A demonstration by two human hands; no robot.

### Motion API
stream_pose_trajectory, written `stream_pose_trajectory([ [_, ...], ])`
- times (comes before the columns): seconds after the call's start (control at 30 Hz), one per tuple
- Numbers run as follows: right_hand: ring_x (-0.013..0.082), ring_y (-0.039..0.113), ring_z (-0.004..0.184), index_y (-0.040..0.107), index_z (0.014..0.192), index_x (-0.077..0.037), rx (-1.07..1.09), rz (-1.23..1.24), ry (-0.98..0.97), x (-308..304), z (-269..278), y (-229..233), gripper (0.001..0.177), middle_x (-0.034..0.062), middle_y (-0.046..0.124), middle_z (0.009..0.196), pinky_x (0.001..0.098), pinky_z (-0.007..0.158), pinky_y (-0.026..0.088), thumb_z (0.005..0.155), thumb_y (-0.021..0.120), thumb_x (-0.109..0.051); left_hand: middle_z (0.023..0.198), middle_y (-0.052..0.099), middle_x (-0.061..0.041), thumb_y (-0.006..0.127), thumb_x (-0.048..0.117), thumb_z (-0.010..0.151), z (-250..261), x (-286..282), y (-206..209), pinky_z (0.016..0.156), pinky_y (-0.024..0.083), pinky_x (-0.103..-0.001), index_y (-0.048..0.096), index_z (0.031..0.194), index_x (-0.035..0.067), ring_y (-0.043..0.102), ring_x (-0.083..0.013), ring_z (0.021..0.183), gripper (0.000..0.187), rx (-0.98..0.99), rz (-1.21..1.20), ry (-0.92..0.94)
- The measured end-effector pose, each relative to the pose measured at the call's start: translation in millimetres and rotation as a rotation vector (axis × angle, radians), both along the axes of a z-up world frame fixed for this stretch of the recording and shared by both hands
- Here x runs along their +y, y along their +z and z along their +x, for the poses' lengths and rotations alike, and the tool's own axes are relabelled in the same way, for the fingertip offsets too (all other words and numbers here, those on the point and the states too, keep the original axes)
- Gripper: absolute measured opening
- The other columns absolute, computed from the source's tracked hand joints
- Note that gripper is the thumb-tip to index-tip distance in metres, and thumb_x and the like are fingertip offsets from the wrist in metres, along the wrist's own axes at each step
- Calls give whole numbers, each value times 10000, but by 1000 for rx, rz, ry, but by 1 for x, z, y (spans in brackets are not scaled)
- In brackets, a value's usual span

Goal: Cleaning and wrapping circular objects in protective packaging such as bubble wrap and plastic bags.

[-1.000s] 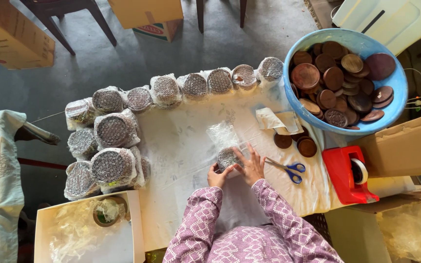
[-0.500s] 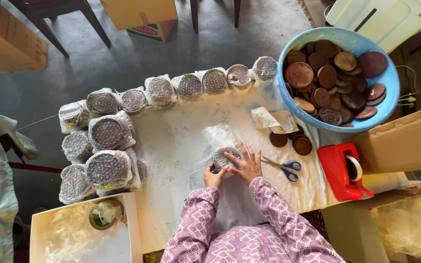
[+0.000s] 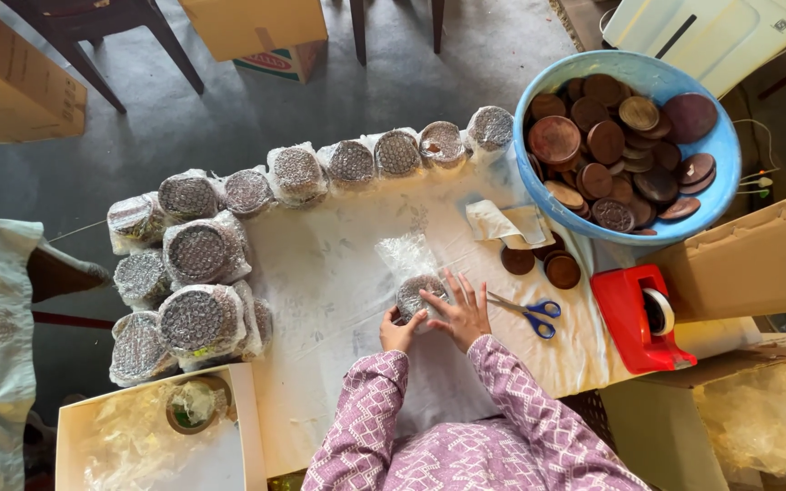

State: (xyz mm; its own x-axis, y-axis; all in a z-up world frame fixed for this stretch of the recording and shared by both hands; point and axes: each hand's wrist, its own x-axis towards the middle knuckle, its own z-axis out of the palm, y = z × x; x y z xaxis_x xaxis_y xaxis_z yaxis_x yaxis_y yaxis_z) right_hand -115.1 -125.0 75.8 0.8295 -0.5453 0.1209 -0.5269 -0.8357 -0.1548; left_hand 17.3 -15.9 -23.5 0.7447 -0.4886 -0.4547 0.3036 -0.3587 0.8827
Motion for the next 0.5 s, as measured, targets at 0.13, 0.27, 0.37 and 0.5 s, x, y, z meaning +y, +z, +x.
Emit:
stream_pose_trajectory([
  [0.13,304,142,1544,377,1530,-537,102,153,-72,-4,9,-3,798,52,104,1703,726,1195,39,809,248,-854,1180,750,-151,947,373,645,0,-1,-2,937,570,-336,631,1293,-25,727,-216,1066,823,-1,-27,-10],
  [0.27,317,479,1357,365,1588,-304,-261,469,-311,-7,17,-20,817,158,332,1592,553,1100,362,887,466,-711,1185,745,-149,953,385,633,1,0,-4,947,556,-337,627,1299,-23,718,-214,1076,846,-25,2,-7],
  [0.37,269,684,1142,383,1572,-176,-488,729,-410,-12,13,-54,804,178,600,1360,393,981,530,905,645,-541,1180,745,-149,950,389,628,1,-1,-4,947,558,-345,626,1299,-21,720,-219,1070,851,-24,27,-19],
  [0.5,224,729,980,454,1505,-139,-621,939,-484,-14,10,-75,761,124,742,1105,345,874,570,853,792,-337,1182,742,-146,953,365,621,10,-6,-16,957,548,-347,638,1282,-16,717,-225,1070,825,-70,40,-52],
])
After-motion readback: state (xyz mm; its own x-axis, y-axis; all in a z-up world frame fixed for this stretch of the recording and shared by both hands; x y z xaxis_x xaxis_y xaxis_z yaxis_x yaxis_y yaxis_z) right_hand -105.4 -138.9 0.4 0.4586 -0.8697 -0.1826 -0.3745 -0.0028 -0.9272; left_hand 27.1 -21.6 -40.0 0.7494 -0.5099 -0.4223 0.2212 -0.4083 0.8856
